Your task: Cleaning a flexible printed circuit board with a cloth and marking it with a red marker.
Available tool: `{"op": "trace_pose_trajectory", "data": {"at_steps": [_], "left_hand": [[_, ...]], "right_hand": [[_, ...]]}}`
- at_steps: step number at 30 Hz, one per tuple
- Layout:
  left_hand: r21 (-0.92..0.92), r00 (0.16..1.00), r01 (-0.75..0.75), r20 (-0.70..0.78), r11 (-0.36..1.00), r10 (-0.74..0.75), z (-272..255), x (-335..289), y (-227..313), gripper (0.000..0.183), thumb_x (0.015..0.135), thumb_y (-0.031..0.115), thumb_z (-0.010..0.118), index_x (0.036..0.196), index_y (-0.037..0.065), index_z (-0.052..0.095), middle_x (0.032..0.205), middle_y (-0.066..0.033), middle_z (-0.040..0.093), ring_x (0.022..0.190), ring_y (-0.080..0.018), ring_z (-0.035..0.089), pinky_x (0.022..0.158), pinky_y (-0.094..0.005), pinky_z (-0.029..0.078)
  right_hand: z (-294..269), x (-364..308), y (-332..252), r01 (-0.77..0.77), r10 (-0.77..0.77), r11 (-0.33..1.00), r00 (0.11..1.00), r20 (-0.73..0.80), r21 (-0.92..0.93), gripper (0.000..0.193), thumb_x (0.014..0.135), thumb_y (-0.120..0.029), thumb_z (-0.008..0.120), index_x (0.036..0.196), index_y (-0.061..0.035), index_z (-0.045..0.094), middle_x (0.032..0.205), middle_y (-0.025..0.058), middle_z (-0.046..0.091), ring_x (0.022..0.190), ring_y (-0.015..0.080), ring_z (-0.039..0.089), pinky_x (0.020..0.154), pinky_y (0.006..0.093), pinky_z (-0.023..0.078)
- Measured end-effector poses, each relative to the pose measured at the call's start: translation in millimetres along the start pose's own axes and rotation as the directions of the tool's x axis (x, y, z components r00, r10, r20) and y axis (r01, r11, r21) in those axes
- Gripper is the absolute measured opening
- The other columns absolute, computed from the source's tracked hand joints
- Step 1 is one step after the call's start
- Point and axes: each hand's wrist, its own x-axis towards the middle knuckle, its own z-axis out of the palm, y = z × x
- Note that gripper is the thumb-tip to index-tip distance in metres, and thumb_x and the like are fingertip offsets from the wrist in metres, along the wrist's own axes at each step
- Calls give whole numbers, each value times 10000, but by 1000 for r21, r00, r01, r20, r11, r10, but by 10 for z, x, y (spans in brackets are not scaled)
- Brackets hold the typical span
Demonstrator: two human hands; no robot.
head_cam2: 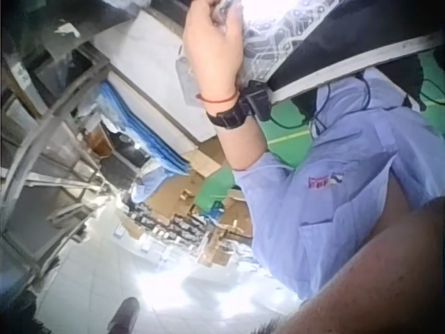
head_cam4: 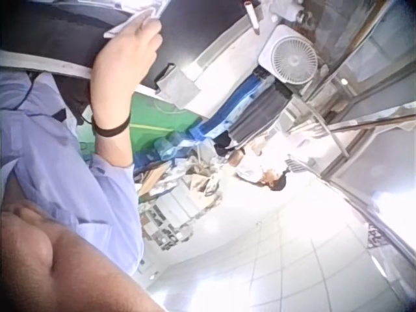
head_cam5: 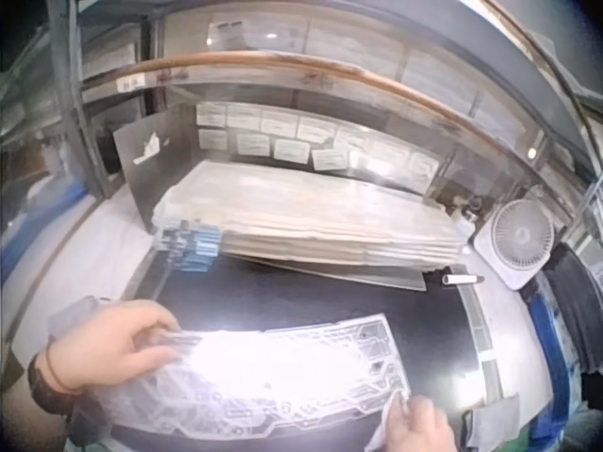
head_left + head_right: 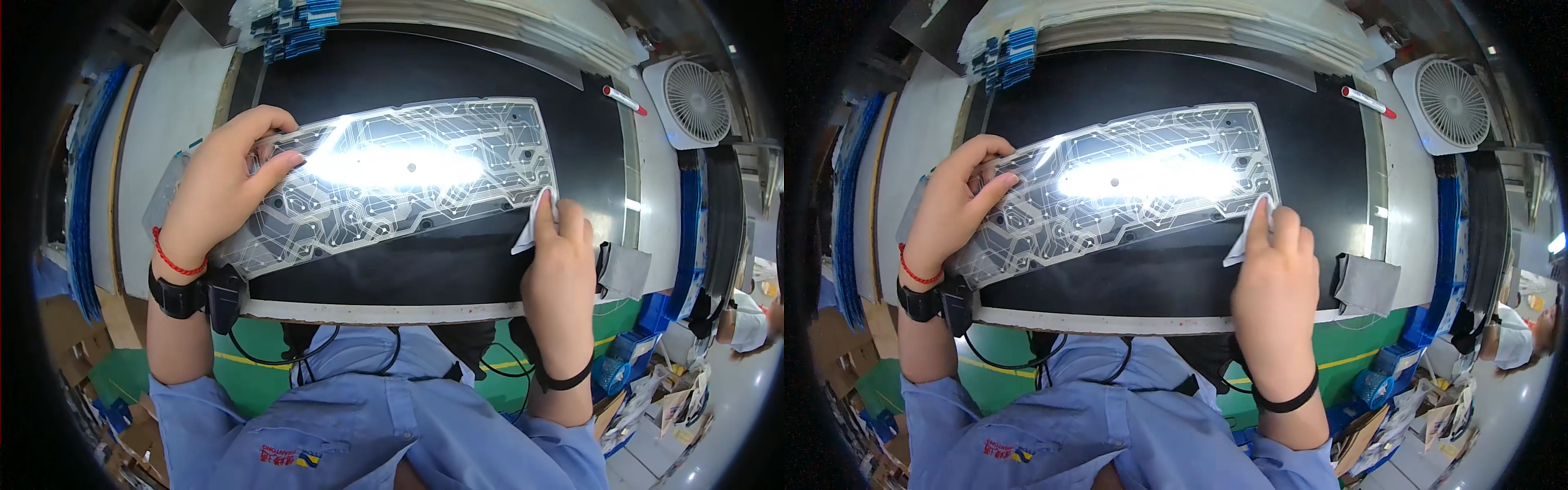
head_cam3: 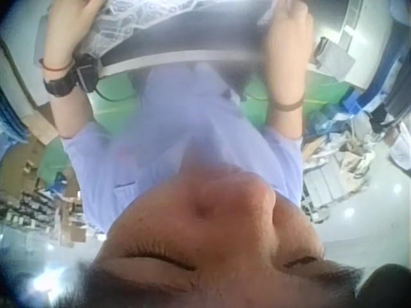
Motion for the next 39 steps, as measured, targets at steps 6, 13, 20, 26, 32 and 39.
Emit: {"op": "trace_pose_trajectory", "data": {"at_steps": [6,13,20,26,32,39], "left_hand": [[20,999,-33,-5,999,34,-3,-34,-23,260,915,99,719,1146,11,637,832,-17,530,716,-95,447,636,-258,378],[39,1000,-11,-15,999,12,-34,-29,57,273,890,155,736,1108,25,636,852,-98,574,749,-220,534,691,-324,452],[26,1000,-4,-17,1000,4,-14,-11,43,288,886,161,743,1117,24,637,862,-101,578,752,-224,536,691,-321,452],[37,999,-41,-10,998,42,-35,-73,-23,263,916,122,712,1148,19,640,880,-43,568,734,-127,473,653,-269,400],[50,998,-64,-21,997,66,-35,-39,29,301,900,198,720,1134,30,631,921,-136,631,829,-279,595,758,-359,483],[35,996,-94,-9,995,94,-17,-2,-40,285,912,177,715,1136,17,638,917,-93,619,799,-199,562,732,-311,462]], "right_hand": [[-126,162,206,181,-188,979,979,82,92,583,786,93,578,1368,69,568,1186,180,557,1027,376,580,882,440,530],[-26,422,-153,374,-379,902,925,-19,215,361,860,13,561,1215,50,613,1073,127,569,902,314,592,769,428,537],[-36,102,-1076,550,-580,773,815,1,317,342,884,-151,622,1198,-18,644,1157,63,555,989,218,553,701,365,447],[9,171,-213,159,-162,985,986,49,68,459,876,-17,552,1330,40,590,1098,150,585,944,317,601,726,417,521],[10,148,102,11,-9,997,1000,27,-79,441,904,28,525,1335,106,576,1155,181,564,998,353,593,836,420,539],[37,167,-1128,347,-342,927,938,-57,141,261,865,-117,626,1081,29,644,1089,79,580,926,244,597,690,367,493]]}}
